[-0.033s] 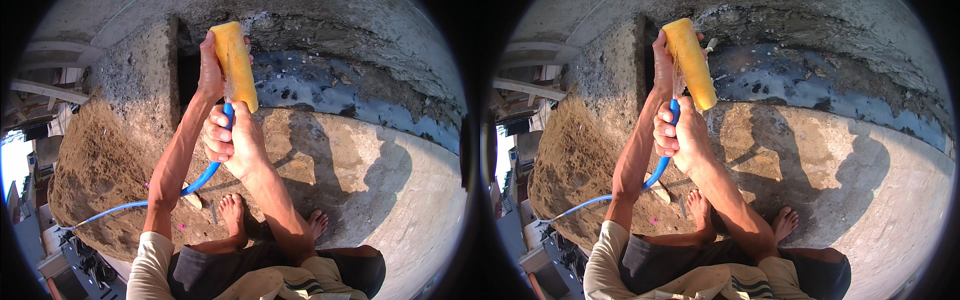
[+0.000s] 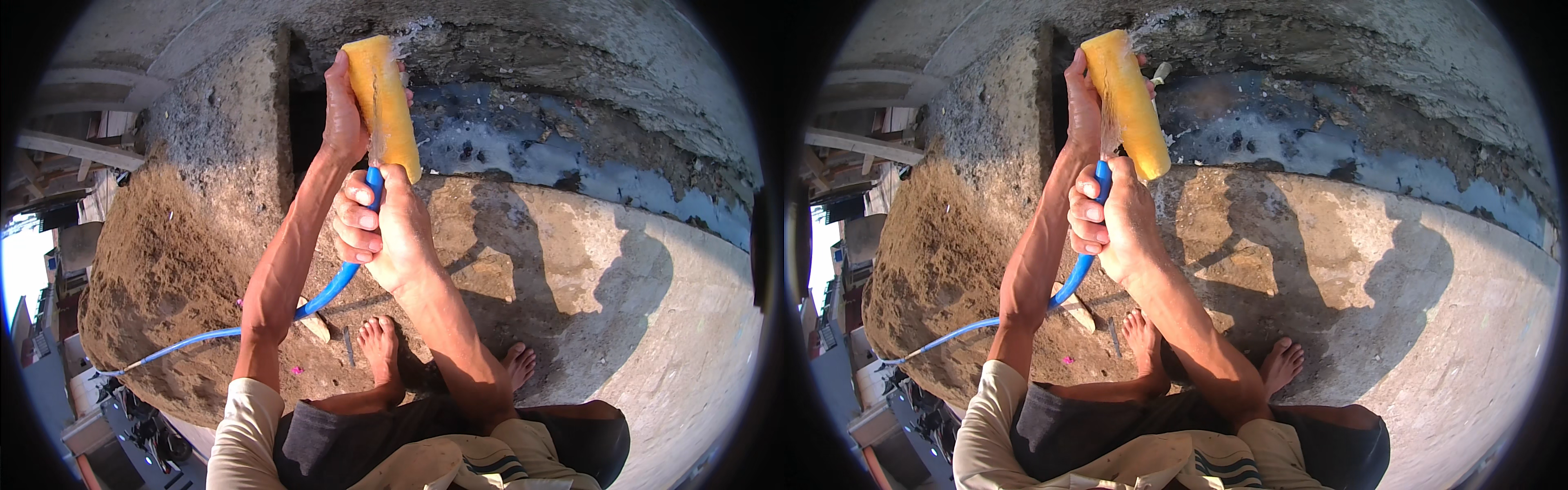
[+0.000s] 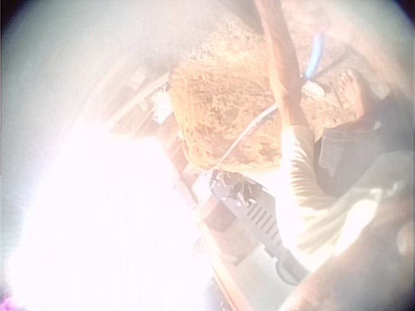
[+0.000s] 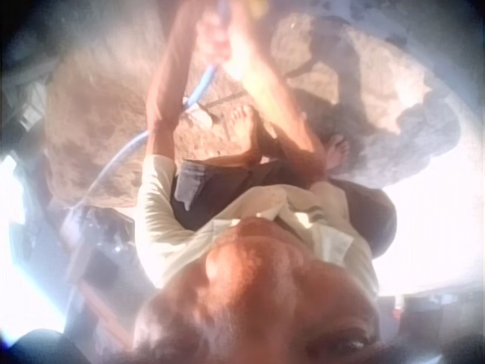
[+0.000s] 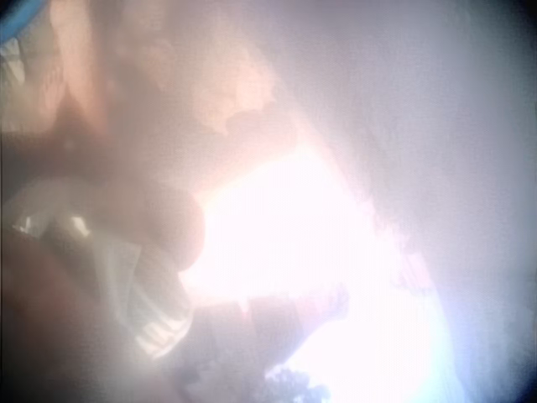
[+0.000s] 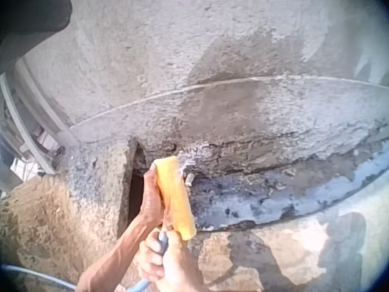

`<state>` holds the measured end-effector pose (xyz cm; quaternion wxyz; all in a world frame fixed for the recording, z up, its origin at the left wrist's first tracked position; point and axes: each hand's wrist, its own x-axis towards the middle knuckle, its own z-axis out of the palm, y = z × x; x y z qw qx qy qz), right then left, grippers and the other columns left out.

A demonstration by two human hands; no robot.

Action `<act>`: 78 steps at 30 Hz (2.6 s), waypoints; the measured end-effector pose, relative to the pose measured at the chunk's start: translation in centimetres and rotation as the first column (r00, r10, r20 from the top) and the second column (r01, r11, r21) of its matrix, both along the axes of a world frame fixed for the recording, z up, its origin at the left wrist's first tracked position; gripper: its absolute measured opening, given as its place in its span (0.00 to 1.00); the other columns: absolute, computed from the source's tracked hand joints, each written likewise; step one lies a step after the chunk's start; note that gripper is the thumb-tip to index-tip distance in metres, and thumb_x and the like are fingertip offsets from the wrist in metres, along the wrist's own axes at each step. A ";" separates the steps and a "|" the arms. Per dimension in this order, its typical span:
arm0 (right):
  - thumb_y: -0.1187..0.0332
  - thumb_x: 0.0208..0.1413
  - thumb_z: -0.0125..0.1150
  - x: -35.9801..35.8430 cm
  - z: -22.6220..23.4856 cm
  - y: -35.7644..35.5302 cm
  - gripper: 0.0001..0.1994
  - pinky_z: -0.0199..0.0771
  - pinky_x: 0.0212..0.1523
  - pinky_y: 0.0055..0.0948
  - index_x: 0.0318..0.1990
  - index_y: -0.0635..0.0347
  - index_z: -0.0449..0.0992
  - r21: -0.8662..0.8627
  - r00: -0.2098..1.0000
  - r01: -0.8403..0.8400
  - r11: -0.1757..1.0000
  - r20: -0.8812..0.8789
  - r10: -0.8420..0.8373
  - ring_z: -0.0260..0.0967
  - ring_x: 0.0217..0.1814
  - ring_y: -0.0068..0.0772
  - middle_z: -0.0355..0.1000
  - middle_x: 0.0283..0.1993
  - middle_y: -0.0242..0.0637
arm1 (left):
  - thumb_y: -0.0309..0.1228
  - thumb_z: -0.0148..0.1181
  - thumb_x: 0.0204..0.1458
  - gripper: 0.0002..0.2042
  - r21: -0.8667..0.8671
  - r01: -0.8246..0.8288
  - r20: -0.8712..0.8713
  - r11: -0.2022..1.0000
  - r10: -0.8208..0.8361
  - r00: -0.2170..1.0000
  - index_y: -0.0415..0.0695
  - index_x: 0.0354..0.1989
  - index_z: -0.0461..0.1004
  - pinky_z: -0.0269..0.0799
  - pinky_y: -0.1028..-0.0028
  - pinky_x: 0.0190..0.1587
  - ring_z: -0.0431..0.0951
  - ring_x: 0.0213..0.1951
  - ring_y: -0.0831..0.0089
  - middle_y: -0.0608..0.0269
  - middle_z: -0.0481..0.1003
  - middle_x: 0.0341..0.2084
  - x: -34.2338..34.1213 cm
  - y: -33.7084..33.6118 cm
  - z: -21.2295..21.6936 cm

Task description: The person rinses a yellow paint roller under a running water hose, squeezing and rotating it to remove paint. The person then walks indoors, picks up a paintbrush, and carries a bucket of water.

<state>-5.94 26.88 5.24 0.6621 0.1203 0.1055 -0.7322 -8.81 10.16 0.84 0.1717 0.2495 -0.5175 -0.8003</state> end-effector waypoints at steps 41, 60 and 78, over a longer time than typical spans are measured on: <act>0.50 0.73 0.36 2.0 -0.6 0.8 0.22 0.48 0.14 0.22 0.27 0.49 0.62 0.012 0.996 -0.071 0.997 0.063 0.070 0.43 0.12 0.16 0.53 0.18 0.20 | 0.72 0.44 0.60 0.41 0.021 -0.113 -0.003 0.993 0.113 0.994 0.40 0.53 0.71 0.80 0.61 0.46 0.81 0.42 0.64 0.55 0.78 0.42 0.6 -0.3 0.6; 0.50 0.72 0.37 2.4 -0.4 0.9 0.21 0.48 0.14 0.22 0.27 0.49 0.62 -0.001 0.993 -0.095 0.995 0.070 0.095 0.43 0.12 0.16 0.52 0.18 0.21 | 0.69 0.42 0.62 0.39 -0.028 -0.086 -0.026 0.996 0.085 0.996 0.40 0.58 0.70 0.81 0.58 0.50 0.81 0.45 0.61 0.54 0.78 0.45 0.8 -1.6 0.2; 0.48 0.73 0.37 2.1 -0.9 1.0 0.22 0.48 0.13 0.22 0.27 0.49 0.62 0.039 0.994 -0.070 0.997 0.089 0.066 0.43 0.12 0.16 0.53 0.18 0.21 | 0.68 0.42 0.62 0.40 -0.055 -0.086 -0.061 0.995 0.083 0.995 0.38 0.55 0.73 0.78 0.53 0.57 0.79 0.46 0.64 0.54 0.78 0.47 0.7 -1.8 0.6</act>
